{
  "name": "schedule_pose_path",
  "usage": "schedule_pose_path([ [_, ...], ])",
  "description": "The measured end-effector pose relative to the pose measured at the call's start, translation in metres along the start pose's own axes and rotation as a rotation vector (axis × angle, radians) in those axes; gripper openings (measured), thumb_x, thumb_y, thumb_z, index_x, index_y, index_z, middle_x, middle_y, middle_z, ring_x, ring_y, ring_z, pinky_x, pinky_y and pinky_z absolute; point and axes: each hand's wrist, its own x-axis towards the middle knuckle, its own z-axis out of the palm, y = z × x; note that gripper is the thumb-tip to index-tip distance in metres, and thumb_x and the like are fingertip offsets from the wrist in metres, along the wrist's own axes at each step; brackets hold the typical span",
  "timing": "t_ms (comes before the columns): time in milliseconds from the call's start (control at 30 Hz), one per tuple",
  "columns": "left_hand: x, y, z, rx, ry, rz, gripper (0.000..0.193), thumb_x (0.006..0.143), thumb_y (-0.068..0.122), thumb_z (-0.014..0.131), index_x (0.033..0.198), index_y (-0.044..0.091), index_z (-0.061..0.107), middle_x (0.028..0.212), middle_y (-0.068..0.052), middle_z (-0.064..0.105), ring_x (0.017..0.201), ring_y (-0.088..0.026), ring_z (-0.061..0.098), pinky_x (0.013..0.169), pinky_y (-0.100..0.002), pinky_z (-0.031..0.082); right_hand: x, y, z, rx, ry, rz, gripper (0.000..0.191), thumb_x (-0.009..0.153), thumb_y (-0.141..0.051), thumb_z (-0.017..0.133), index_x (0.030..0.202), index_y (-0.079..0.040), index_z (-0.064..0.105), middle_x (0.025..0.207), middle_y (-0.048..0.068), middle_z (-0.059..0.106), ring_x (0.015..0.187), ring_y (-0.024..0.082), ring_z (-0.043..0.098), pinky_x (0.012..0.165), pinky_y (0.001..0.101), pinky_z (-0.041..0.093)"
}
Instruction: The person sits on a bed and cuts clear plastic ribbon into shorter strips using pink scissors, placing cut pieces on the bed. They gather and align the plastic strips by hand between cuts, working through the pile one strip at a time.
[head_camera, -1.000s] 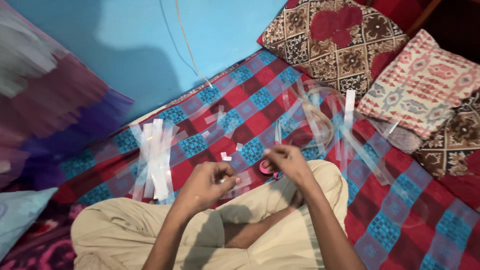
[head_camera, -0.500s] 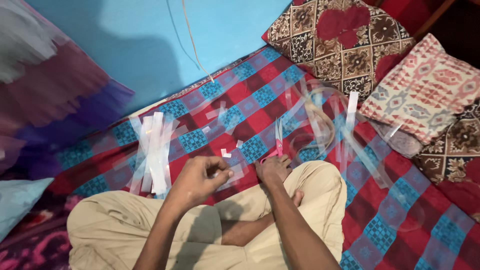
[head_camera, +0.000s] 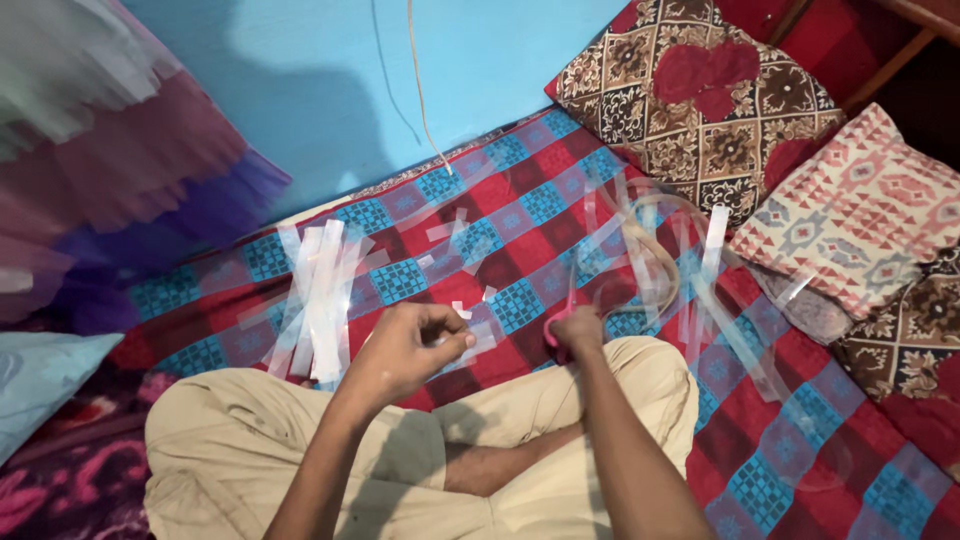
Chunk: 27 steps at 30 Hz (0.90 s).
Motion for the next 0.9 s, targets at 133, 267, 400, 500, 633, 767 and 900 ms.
schedule_pose_path([
  [133, 0.003, 0.002, -0.004, -0.012, -0.009, 0.015, 0.023, 0.082, 0.023, 0.075, 0.088, 0.001, 0.077, 0.07, -0.003, 0.068, 0.067, -0.01, 0.059, 0.065, -0.03, 0.051, -0.003, 0.022, -0.016, 0.643, -0.127, -0.135, 0.052, 0.085, -0.019, 0.074, 0.13, 0.005, 0.061, 0.096, 0.018, 0.073, 0.081, 0.027, 0.075, 0.072, 0.0381, 0.061],
  [267, 0.006, 0.001, -0.013, -0.117, -0.077, 0.003, 0.022, 0.085, 0.022, 0.076, 0.086, 0.0, 0.074, 0.068, 0.001, 0.064, 0.065, -0.006, 0.056, 0.06, -0.026, 0.047, -0.075, 0.038, -0.023, 1.203, -0.472, -0.376, 0.062, 0.085, -0.022, 0.079, 0.136, 0.003, 0.055, 0.087, 0.008, 0.067, 0.073, 0.016, 0.069, 0.064, 0.0304, 0.057],
  [400, 0.008, -0.002, -0.025, -0.335, -0.151, 0.028, 0.021, 0.088, 0.019, 0.076, 0.082, 0.0, 0.072, 0.068, 0.005, 0.06, 0.063, -0.003, 0.051, 0.056, -0.024, 0.041, -0.155, 0.038, -0.032, 1.36, -0.905, -0.155, 0.067, 0.085, -0.039, 0.08, 0.131, 0.001, 0.051, 0.094, 0.007, 0.064, 0.077, 0.017, 0.066, 0.068, 0.0311, 0.057],
  [500, 0.009, -0.004, -0.029, -0.361, -0.166, 0.001, 0.02, 0.088, 0.019, 0.076, 0.081, 0.001, 0.072, 0.066, 0.006, 0.058, 0.06, -0.003, 0.048, 0.053, -0.024, 0.037, -0.194, 0.029, -0.027, 1.293, -1.066, -0.331, 0.079, 0.081, -0.049, 0.083, 0.133, -0.003, 0.046, 0.099, 0.006, 0.061, 0.09, 0.017, 0.065, 0.076, 0.0314, 0.057],
  [633, 0.01, -0.006, -0.029, -0.238, -0.153, -0.039, 0.023, 0.088, 0.021, 0.077, 0.078, 0.001, 0.073, 0.06, 0.005, 0.053, 0.055, -0.004, 0.042, 0.05, -0.025, 0.034, -0.214, 0.025, -0.023, 1.274, -1.085, -0.365, 0.089, 0.075, -0.05, 0.088, 0.139, -0.007, 0.044, 0.101, 0.0, 0.056, 0.095, 0.012, 0.06, 0.081, 0.0276, 0.054],
  [767, 0.011, -0.008, -0.027, -0.197, -0.153, -0.078, 0.025, 0.087, 0.021, 0.077, 0.074, 0.001, 0.07, 0.06, 0.006, 0.051, 0.055, -0.004, 0.044, 0.051, -0.026, 0.037, -0.21, 0.013, -0.022, 1.2, -0.957, -0.539, 0.083, 0.082, -0.051, 0.086, 0.138, -0.002, 0.049, 0.098, 0.003, 0.056, 0.09, 0.011, 0.058, 0.076, 0.0248, 0.05],
  [900, 0.01, -0.008, -0.024, -0.117, -0.135, -0.102, 0.023, 0.085, 0.02, 0.077, 0.072, 0.001, 0.07, 0.059, 0.005, 0.053, 0.055, -0.005, 0.045, 0.05, -0.026, 0.037, -0.21, 0.005, -0.029, 1.101, -0.89, -0.525, 0.076, 0.082, -0.046, 0.086, 0.134, -0.003, 0.052, 0.091, 0.001, 0.057, 0.082, 0.009, 0.058, 0.07, 0.0224, 0.049],
])
